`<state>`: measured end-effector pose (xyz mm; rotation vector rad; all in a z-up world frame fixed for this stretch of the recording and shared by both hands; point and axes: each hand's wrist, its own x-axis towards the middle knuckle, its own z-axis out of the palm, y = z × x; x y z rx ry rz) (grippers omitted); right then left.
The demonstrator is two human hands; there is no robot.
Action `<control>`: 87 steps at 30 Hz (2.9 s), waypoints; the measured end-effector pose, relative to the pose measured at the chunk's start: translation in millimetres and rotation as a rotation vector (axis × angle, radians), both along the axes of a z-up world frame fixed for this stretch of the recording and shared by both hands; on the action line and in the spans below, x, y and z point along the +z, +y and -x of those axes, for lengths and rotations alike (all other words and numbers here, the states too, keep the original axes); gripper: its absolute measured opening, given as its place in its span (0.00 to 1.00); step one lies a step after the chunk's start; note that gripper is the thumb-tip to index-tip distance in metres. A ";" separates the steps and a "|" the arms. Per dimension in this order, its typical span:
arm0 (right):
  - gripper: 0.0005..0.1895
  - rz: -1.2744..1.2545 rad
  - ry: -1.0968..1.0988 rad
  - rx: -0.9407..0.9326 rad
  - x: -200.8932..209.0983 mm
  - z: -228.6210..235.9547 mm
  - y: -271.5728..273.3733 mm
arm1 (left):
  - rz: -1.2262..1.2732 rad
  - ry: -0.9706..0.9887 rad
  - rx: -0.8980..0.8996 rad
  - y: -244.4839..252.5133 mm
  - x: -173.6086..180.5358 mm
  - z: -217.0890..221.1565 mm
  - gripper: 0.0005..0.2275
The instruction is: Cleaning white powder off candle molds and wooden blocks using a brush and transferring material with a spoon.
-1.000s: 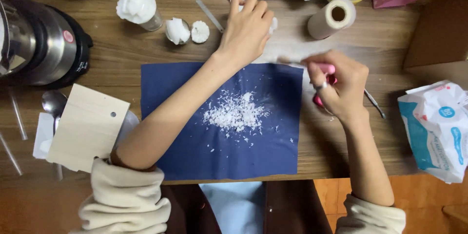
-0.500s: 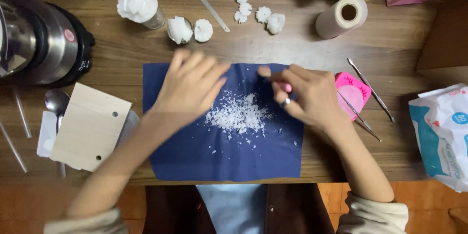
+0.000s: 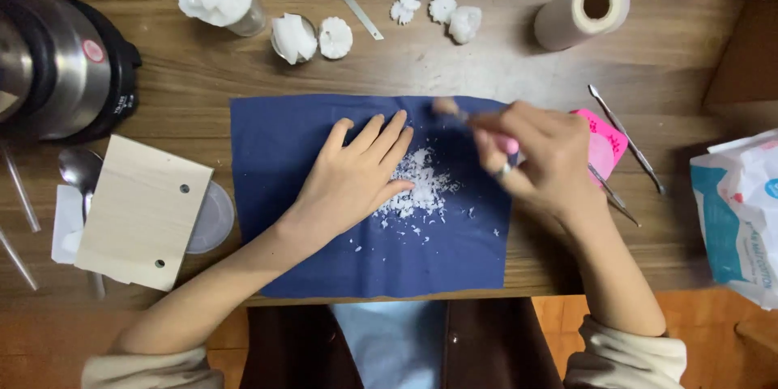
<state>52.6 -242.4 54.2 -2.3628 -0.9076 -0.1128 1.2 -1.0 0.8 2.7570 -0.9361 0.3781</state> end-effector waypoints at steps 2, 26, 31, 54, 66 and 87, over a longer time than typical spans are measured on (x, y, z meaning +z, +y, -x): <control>0.09 0.014 0.007 0.008 0.2 0.1 9.8 | 0.001 0.025 -0.005 -0.2 4.2 2.2 0.23; 0.17 0.118 -0.343 -0.117 13.6 42.5 -15.4 | 0.499 -0.178 0.328 65.9 2.4 42.0 0.06; 0.12 0.103 -0.197 -0.113 -10.9 54.7 -19.7 | 0.623 -0.299 0.288 67.1 -0.3 36.2 0.12; 0.22 -0.045 -0.184 0.012 22.2 66.1 8.2 | 0.537 -0.224 0.234 66.3 8.8 29.9 0.04; 0.13 -0.134 0.097 0.032 19.5 67.5 23.2 | 0.506 -0.142 0.205 64.6 9.0 28.3 0.04; 0.16 -0.174 0.180 0.475 -3.6 97.2 89.5 | 0.353 -0.013 0.185 62.6 13.0 30.4 0.03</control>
